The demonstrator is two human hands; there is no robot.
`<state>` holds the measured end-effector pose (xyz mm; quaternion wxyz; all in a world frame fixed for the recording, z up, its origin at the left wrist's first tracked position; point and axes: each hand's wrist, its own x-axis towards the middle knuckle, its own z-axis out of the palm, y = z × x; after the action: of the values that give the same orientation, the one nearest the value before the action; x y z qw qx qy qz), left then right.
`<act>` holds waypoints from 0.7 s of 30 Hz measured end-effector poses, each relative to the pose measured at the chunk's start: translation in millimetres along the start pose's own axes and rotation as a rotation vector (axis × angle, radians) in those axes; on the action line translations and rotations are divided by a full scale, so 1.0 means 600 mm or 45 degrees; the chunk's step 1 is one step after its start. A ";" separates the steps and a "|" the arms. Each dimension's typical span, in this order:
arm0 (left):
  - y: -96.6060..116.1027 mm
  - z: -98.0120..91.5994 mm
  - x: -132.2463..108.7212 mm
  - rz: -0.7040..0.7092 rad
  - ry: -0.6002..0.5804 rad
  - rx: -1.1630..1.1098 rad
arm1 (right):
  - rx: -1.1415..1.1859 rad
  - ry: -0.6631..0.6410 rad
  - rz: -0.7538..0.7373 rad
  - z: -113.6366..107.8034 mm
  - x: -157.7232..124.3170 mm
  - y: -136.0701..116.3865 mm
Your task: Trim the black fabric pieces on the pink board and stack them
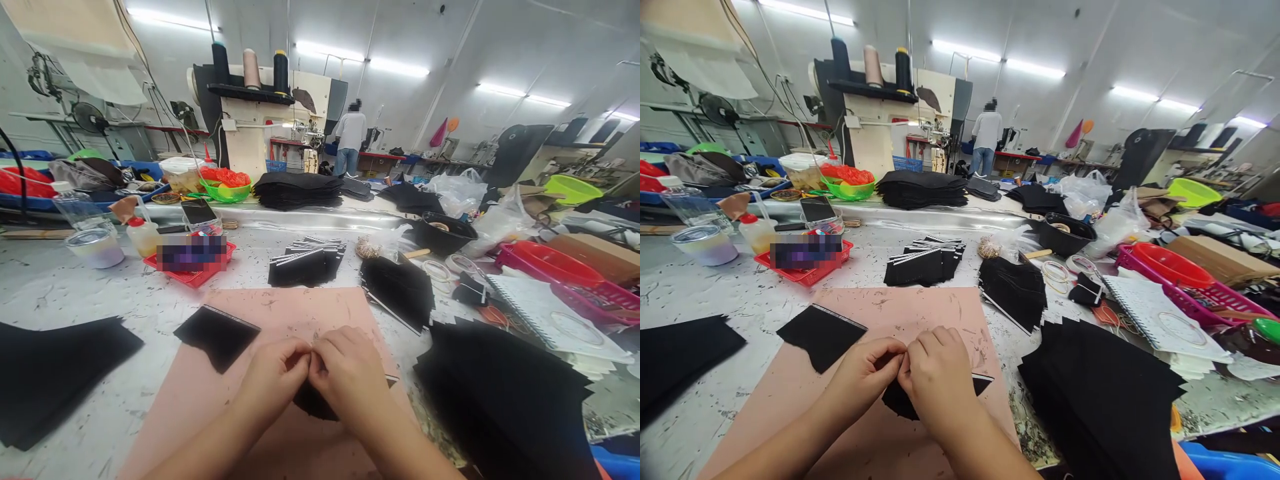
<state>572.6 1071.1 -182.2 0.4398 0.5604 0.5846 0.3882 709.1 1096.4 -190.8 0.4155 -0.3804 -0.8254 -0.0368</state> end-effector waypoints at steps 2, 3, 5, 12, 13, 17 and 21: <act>0.000 -0.002 0.002 -0.020 -0.014 -0.038 | 0.171 0.011 0.122 -0.002 -0.003 0.002; 0.001 -0.003 0.003 -0.036 -0.021 -0.067 | 0.302 -0.016 0.229 -0.004 -0.004 0.005; 0.002 -0.004 0.004 -0.072 -0.035 -0.128 | 0.561 -0.118 0.446 -0.010 -0.004 0.012; 0.008 0.014 0.017 -0.266 -0.049 -0.315 | 1.004 0.048 0.752 -0.016 -0.026 0.023; 0.006 0.015 0.024 -0.300 -0.033 -0.332 | 1.104 0.126 0.779 -0.019 -0.034 0.026; -0.005 0.003 0.073 -0.357 0.062 -0.314 | 1.382 0.258 0.766 -0.062 -0.080 0.051; -0.008 -0.023 0.137 -0.313 0.130 -0.220 | 0.947 -0.191 0.712 -0.139 -0.120 0.075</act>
<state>559.3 1153.4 -189.2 0.5003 0.4240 0.6350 0.4082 820.2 1053.9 -199.4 0.4568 -0.4150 -0.6761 0.4025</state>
